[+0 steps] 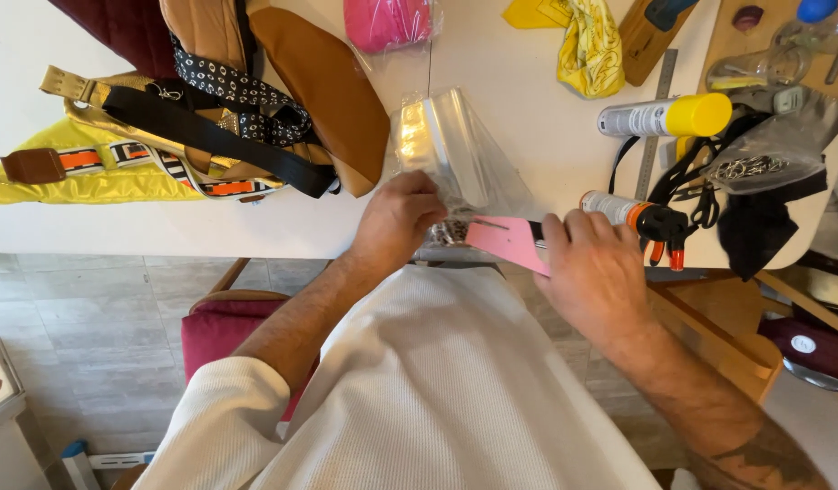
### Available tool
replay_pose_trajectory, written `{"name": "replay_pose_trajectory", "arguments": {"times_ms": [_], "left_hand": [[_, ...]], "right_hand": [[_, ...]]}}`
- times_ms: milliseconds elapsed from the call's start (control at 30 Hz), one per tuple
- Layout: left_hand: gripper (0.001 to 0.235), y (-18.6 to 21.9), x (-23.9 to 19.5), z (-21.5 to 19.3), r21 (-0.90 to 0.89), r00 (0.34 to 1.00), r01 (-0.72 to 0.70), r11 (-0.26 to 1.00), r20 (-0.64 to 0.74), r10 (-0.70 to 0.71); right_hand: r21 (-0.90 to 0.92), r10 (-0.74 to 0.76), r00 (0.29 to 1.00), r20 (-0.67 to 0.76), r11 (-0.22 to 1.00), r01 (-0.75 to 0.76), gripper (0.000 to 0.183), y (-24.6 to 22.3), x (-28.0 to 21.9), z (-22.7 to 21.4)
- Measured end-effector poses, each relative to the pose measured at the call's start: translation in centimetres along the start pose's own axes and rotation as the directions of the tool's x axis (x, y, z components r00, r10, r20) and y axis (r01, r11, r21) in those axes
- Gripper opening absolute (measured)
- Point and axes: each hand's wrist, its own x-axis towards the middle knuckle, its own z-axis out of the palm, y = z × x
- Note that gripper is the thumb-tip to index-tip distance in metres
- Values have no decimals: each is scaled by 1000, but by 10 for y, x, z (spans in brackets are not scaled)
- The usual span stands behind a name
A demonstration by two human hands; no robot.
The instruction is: The person places a leopard-print fanny pack into a clear plastic bag and seals it with a pink stapler. Then the person picks up a maroon fanny pack, adjusts its strap, and places it into another clear plastic bag.
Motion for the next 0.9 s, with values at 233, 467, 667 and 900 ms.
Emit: {"name": "replay_pose_trajectory", "arguments": {"times_ms": [233, 467, 667, 900], "left_hand": [[43, -29, -47, -4, -458, 903, 375, 806, -15, -429], [127, -29, -3, 33, -387, 926, 306, 870, -90, -366], [80, -127, 30, 111, -175, 856, 505, 845, -22, -516], [88, -108, 44, 108, -198, 730, 681, 706, 269, -628]], "right_hand": [[488, 464, 785, 410, 616, -618, 56, 9, 3, 106], [496, 742, 606, 286, 427, -756, 26, -2, 31, 217], [387, 728, 678, 103, 598, -701, 70, 3, 6, 315], [671, 642, 765, 41, 550, -497, 36, -21, 10, 259]]}}
